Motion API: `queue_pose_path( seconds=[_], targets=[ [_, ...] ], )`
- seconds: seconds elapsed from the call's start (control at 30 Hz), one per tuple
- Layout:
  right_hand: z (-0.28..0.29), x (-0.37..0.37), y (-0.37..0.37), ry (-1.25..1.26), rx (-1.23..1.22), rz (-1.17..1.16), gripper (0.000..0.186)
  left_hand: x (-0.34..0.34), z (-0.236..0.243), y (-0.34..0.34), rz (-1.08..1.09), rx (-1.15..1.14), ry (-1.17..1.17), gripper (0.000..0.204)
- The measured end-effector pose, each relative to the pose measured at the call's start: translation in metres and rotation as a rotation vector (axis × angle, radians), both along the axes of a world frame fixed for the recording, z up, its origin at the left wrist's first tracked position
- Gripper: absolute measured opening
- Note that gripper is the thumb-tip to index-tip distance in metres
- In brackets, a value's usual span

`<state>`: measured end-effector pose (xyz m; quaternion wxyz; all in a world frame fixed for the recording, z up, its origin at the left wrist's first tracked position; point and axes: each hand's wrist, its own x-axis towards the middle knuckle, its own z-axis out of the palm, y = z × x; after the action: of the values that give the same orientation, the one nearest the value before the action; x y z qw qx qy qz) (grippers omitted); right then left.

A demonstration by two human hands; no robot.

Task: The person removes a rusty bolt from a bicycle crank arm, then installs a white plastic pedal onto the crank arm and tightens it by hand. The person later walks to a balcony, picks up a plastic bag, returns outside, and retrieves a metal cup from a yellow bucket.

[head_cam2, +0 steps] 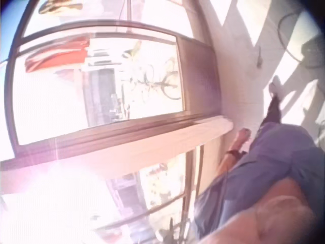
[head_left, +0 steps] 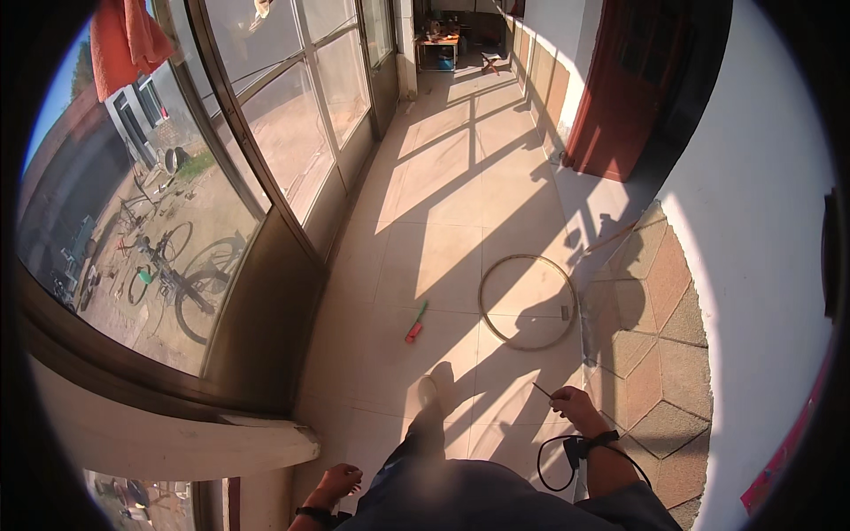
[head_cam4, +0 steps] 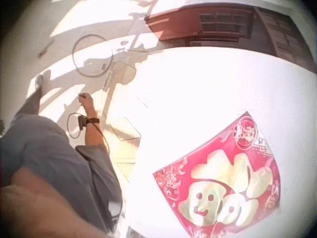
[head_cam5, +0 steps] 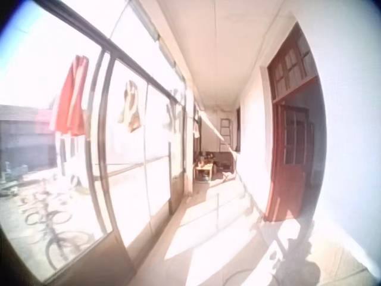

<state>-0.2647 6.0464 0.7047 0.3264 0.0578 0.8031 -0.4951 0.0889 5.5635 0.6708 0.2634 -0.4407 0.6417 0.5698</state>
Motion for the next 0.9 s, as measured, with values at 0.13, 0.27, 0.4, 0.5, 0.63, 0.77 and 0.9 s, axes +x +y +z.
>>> queue_pose_path(
  seconds=[0.13, 0.27, 0.4, 0.5, 0.63, 0.77, 0.9],
  targets=[
    [-0.014, -0.097, -0.043, -0.086, 0.083, -0.038, 0.021, -0.162, -0.027, -0.082, -0.061, -0.022, 0.041, 0.041],
    [-0.023, -0.175, -0.065, -0.211, 0.177, -0.142, 0.027, -0.348, 0.031, -0.15, -0.133, -0.176, 0.116, 0.045],
    [-0.058, -0.265, -0.066, -0.324, 0.1, -0.215, 0.032, -0.493, 0.055, -0.219, -0.151, -0.314, 0.223, 0.044],
    [-0.074, -0.376, -0.097, -0.265, 0.071, -0.343, 0.026, -0.622, 0.075, -0.263, -0.193, -0.479, 0.3, 0.042],
    [-0.101, -0.554, -0.153, -0.295, -0.09, -0.313, 0.02, -0.728, 0.095, -0.306, -0.172, -0.735, 0.407, 0.035],
    [-0.045, -0.73, -0.281, -0.26, -0.101, -0.141, 0.02, -0.835, 0.156, -0.36, -0.107, -1.003, 0.467, 0.032],
    [0.011, -0.849, -0.417, -0.103, -0.041, 0.1, 0.023, -0.936, 0.208, -0.453, -0.074, -1.404, 0.698, 0.029]
  ],
)
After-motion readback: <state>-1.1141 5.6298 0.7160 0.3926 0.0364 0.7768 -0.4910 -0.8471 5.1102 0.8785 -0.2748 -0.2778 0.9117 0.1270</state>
